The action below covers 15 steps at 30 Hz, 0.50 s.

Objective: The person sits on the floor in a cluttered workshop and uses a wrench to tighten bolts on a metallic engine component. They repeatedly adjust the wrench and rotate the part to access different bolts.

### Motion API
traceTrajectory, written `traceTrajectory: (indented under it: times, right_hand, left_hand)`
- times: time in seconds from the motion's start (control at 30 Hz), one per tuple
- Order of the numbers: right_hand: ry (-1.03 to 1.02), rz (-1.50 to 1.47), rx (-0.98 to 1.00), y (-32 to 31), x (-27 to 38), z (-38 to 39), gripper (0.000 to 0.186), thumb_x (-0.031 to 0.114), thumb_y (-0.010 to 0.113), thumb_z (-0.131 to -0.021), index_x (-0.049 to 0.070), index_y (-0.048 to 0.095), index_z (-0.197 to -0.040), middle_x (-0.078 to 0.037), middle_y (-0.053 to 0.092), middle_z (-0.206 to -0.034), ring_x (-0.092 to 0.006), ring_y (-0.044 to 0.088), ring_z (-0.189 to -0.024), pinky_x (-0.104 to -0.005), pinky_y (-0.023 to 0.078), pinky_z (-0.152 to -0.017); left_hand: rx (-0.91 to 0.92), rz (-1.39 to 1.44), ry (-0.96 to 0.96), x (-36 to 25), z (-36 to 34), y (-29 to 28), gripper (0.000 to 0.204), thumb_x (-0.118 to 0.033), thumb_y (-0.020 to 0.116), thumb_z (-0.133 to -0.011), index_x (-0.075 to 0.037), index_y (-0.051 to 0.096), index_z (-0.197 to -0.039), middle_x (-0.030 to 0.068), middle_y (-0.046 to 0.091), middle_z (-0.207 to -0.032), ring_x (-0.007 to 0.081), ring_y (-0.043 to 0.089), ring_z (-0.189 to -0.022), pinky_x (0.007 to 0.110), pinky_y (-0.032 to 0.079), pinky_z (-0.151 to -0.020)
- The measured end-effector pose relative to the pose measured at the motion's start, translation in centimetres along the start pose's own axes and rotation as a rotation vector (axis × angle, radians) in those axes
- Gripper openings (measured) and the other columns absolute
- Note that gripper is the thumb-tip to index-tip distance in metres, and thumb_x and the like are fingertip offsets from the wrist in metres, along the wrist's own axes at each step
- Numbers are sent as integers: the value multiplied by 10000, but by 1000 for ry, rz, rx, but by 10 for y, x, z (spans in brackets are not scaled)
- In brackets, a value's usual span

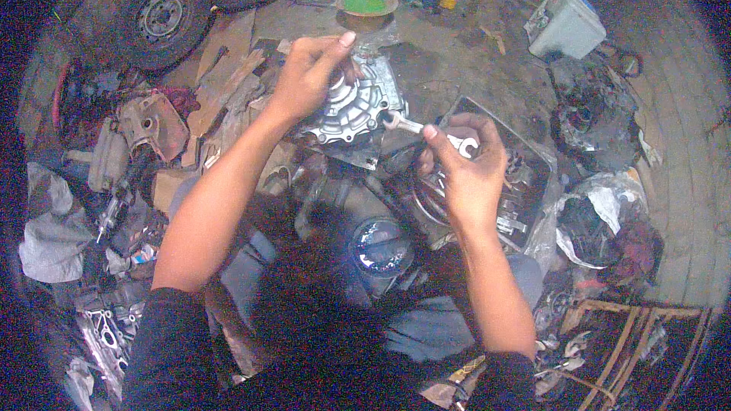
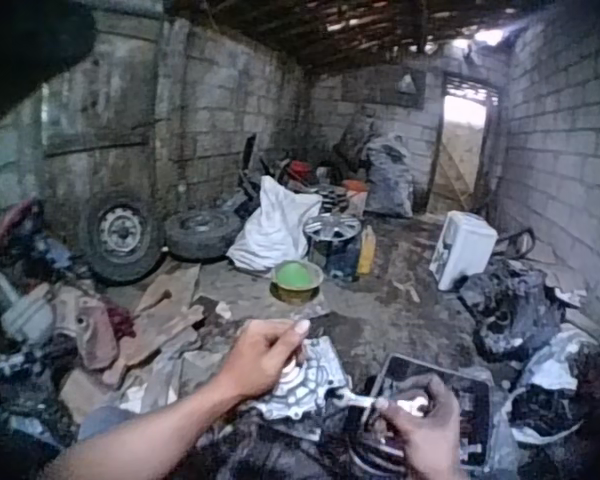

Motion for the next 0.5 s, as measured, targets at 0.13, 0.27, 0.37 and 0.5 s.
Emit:
traceTrajectory:
  times: [0.13, 0.27, 0.37, 0.5]
  right_hand:
    - [-34, 36, -6, 12, 23, -10, 211, 122, 762, -859, -37, 639, -923, -83, 632, -728, -144, 592, -557, -275, 467, -525]
    - [421, -458, 158, 13, -3, -19, 287, 223, 747, -880, 13, 660, -1055, -48, 636, -839, -156, 574, -632, -268, 460, -554]
    - [622, -755, 195, 12, -23, -3, 311, 209, 700, -915, 42, 636, -1170, -43, 654, -978, -158, 600, -778, -284, 487, -649]
    - [557, -644, 216, 38, -21, 44, 409, 230, 576, -992, 3, 508, -1326, 7, 545, -845, -129, 548, -744, -298, 489, -638]
  left_hand:
    - [18, -9, -54, 0, 0, -1, 568, -388, 499, -1017, 25, 662, -663, 96, 676, -675, 166, 623, -677, 316, 466, -687]
    - [-44, 47, 27, 6, -1, -1, 541, -395, 549, -992, 21, 676, -670, 85, 641, -602, 145, 600, -589, 333, 462, -603]
    - [-39, 63, 42, 4, -2, 2, 539, -391, 552, -991, 26, 673, -671, 88, 641, -602, 145, 597, -588, 336, 462, -601]
    - [-61, 58, 25, 4, 3, -1, 536, -384, 560, -987, 28, 667, -661, 98, 632, -596, 149, 597, -589, 337, 459, -599]
Point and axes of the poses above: each hand's wrist, its own z-axis away from the middle knuckle, its own y-axis out of the palm, x = y × z, the point moved 3 cm from there along -z, towards the middle knuckle
